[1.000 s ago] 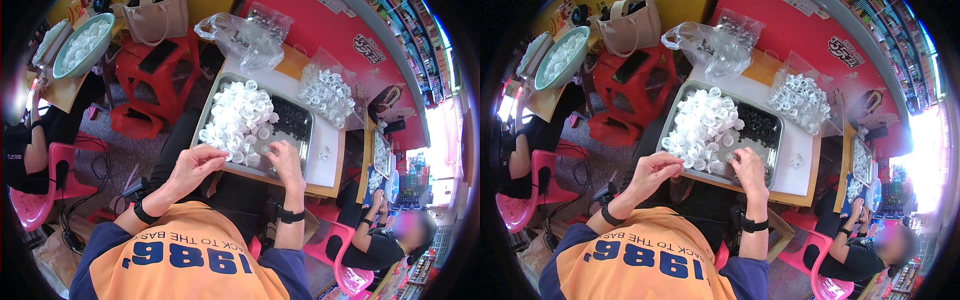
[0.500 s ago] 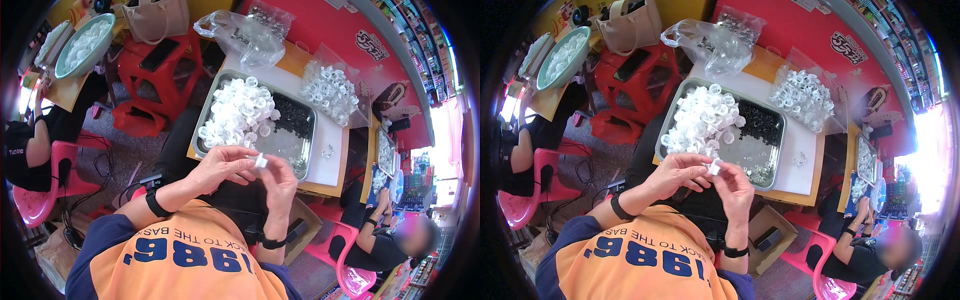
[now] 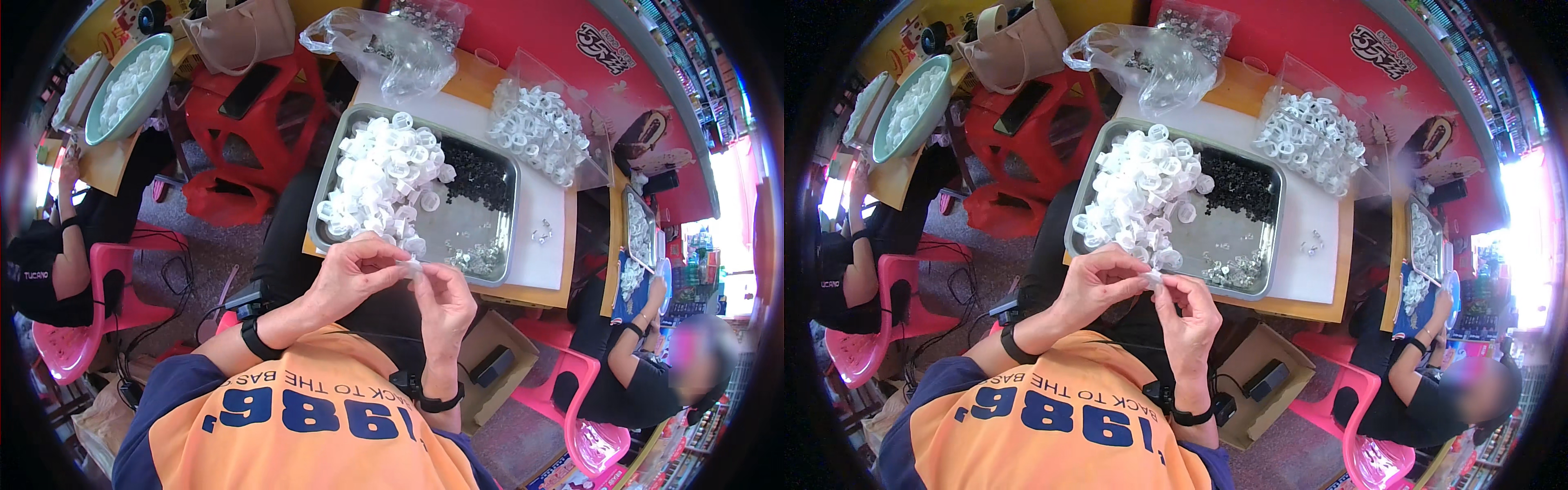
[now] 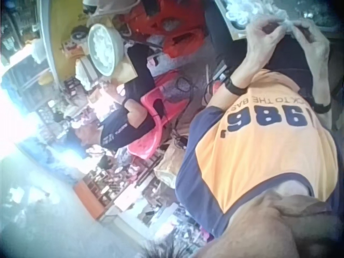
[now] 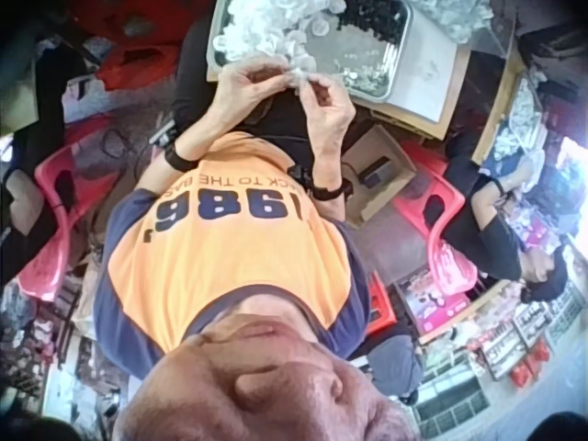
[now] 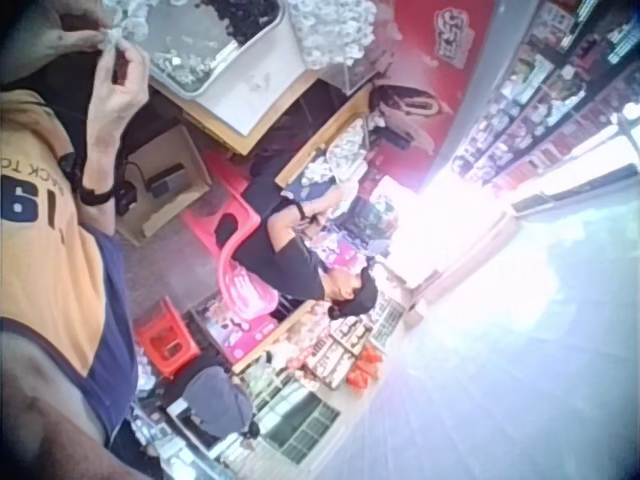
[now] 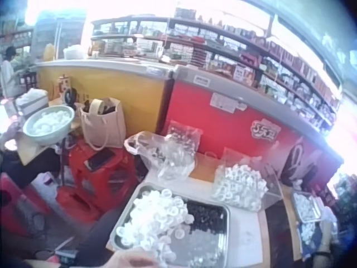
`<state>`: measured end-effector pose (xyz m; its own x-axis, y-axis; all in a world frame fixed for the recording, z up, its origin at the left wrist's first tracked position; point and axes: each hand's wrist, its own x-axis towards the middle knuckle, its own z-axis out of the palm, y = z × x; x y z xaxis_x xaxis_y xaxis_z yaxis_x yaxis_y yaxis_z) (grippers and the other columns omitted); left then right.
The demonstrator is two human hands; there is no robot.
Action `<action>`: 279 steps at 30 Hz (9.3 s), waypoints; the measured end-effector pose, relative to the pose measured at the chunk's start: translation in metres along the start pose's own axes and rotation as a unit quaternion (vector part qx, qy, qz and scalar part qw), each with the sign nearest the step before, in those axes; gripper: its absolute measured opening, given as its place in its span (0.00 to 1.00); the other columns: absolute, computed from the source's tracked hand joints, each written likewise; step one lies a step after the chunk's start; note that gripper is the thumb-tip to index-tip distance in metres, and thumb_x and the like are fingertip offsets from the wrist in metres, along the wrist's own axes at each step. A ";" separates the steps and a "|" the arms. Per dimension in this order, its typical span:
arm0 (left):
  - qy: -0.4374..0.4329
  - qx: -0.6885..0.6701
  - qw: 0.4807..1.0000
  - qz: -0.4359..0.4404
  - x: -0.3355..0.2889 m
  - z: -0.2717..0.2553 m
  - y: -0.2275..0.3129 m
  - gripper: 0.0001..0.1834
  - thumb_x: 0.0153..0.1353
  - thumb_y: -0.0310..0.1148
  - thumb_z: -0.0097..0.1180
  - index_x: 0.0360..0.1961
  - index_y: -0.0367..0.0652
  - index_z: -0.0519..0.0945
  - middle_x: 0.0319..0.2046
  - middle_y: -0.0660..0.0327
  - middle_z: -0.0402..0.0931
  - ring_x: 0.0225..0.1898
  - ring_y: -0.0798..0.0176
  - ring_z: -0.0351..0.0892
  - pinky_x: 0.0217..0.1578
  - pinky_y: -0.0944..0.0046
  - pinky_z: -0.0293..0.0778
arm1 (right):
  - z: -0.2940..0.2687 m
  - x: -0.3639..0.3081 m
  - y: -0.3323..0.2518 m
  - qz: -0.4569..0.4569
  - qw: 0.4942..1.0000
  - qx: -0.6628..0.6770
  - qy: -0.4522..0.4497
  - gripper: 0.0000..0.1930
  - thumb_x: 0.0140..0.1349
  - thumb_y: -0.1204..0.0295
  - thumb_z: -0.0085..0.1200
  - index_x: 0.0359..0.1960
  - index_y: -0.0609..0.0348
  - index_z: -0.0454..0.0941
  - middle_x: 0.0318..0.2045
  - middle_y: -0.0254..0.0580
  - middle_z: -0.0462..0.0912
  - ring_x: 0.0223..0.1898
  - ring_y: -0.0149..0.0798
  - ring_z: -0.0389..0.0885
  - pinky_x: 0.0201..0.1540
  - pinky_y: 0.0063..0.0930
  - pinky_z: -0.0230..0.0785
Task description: Manually assembling small white plastic components by fitting them together.
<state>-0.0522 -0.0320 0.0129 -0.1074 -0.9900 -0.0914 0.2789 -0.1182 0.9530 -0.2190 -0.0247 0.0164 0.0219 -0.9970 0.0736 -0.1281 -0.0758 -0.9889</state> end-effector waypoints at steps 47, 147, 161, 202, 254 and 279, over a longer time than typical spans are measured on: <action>-0.011 -0.417 0.885 -0.208 0.001 -0.023 -0.001 0.19 0.69 0.27 0.51 0.57 0.29 0.71 0.49 0.48 0.78 0.50 0.56 0.81 0.51 0.65 0.81 | -0.024 0.042 0.017 0.279 0.852 0.437 -0.079 0.09 0.64 0.79 0.55 0.45 0.68 0.77 0.37 0.47 0.84 0.33 0.33 0.82 0.40 0.25 0.78; -0.032 -0.433 0.864 -0.254 -0.018 -0.010 -0.020 0.14 0.66 0.34 0.57 0.50 0.41 0.79 0.40 0.63 0.81 0.41 0.66 0.80 0.42 0.65 0.76 | -0.071 0.122 0.023 -0.083 0.898 -0.432 0.009 0.08 0.62 0.72 0.56 0.40 0.59 0.83 0.36 0.45 0.82 0.35 0.45 0.81 0.41 0.35 0.73; -0.027 -0.411 0.870 -0.272 -0.020 -0.015 -0.015 0.14 0.67 0.34 0.56 0.50 0.40 0.79 0.39 0.64 0.81 0.41 0.69 0.80 0.43 0.67 0.77 | -0.080 0.163 0.069 -0.174 0.824 -0.531 -0.089 0.04 0.57 0.74 0.57 0.32 0.60 0.81 0.34 0.46 0.81 0.41 0.50 0.80 0.46 0.41 0.72; -0.043 -0.443 0.858 -0.258 -0.015 -0.020 -0.014 0.15 0.67 0.31 0.55 0.53 0.36 0.76 0.45 0.60 0.79 0.46 0.67 0.80 0.52 0.67 0.78 | -0.027 0.044 0.005 0.189 0.857 0.473 -0.083 0.09 0.62 0.81 0.56 0.44 0.66 0.80 0.38 0.46 0.80 0.33 0.31 0.75 0.40 0.27 0.70; -0.037 -0.434 0.863 -0.254 -0.018 -0.021 -0.008 0.15 0.67 0.33 0.56 0.50 0.35 0.76 0.42 0.58 0.80 0.44 0.64 0.82 0.46 0.68 0.81 | -0.022 0.017 -0.010 0.186 0.883 0.431 -0.018 0.08 0.63 0.78 0.58 0.42 0.68 0.79 0.37 0.49 0.83 0.33 0.33 0.79 0.42 0.27 0.75; -0.053 -0.391 0.875 -0.279 -0.026 -0.020 -0.002 0.10 0.64 0.38 0.62 0.32 0.43 0.80 0.26 0.70 0.74 0.26 0.77 0.69 0.26 0.78 0.69 | 0.006 0.006 -0.040 -0.172 0.938 -0.263 -0.144 0.10 0.50 0.80 0.67 0.35 0.55 0.84 0.34 0.35 0.77 0.37 0.38 0.75 0.39 0.29 0.68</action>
<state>-0.0308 -0.0080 0.0076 -0.5121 -0.7538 -0.4118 0.7185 -0.6386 0.2754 -0.2073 -0.0275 0.0559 0.4085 -0.8737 0.2642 -0.5341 -0.4636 -0.7070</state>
